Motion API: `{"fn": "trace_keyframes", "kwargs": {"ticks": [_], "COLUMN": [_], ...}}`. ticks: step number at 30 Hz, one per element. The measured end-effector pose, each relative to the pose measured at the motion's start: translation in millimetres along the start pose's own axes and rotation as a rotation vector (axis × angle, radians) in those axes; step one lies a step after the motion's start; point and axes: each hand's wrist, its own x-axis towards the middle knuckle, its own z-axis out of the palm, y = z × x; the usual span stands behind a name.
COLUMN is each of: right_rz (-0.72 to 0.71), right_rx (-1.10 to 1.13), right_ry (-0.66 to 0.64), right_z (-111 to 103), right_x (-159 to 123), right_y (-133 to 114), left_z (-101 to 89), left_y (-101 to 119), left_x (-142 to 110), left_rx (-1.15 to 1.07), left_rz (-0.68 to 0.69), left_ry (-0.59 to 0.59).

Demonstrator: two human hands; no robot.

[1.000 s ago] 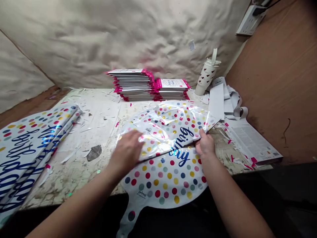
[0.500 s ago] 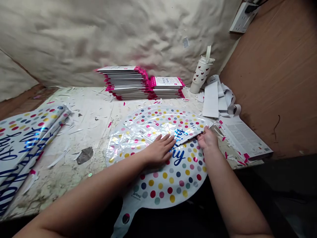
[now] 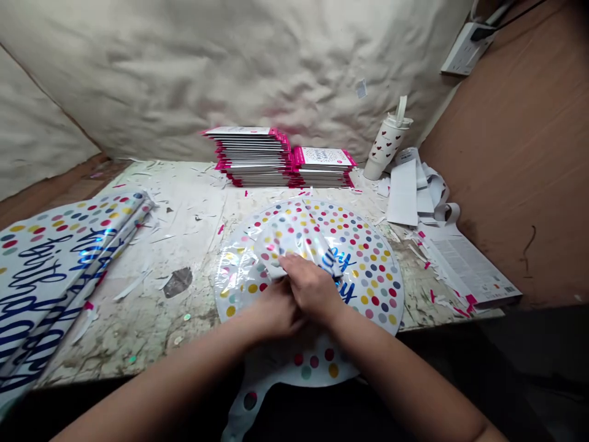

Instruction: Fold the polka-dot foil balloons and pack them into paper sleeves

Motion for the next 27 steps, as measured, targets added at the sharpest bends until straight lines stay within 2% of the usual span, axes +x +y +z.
{"fn": "trace_keyframes", "kwargs": {"ticks": [2, 5, 8, 13, 15, 18, 22, 24, 27], "right_rz": [-0.016, -0.037, -0.069, -0.181, -0.201, -0.157, -0.092, -0.088, -0.085], "right_rx": [-0.058, -0.063, -0.061, -0.084, -0.089, -0.105, -0.109, -0.102, -0.084], "right_ry": [-0.046, -0.14, -0.18, -0.084, -0.137, -0.254, -0.336, -0.346, -0.356], "right_z": [6.0, 8.6, 12.2, 26.0, 31.1, 33.9, 30.5, 29.1, 28.0], "right_x": [-4.9, -9.6, -9.3, -5.6, -6.4, -9.5, -12.2, -12.3, -11.8], "right_y": [0.0, 2.4, -2.0, -20.0, -25.0, -26.0, -21.7, -20.6, -20.4], "left_z": [-12.4, -21.4, -18.1, -8.0, -7.6, -13.3, -30.0, -37.8, -43.8], "left_y": [-8.6, -22.4, -29.6, -29.6, -29.0, -27.9, -23.2, -20.5, -19.4], "left_x": [-41.0, -93.2, -116.6, -114.5, -114.8, -121.3, -125.8, -119.5, -102.6], "left_rx": [0.183, 0.498, 0.595, 0.584, 0.552, 0.574, 0.727, 0.8, 0.885], "left_rz": [0.022, -0.004, -0.051, -0.147, -0.163, -0.125, -0.06, -0.019, 0.03], "left_ry": [0.012, 0.135, 0.149, 0.142, 0.136, 0.133, 0.293, 0.323, 0.166]}}
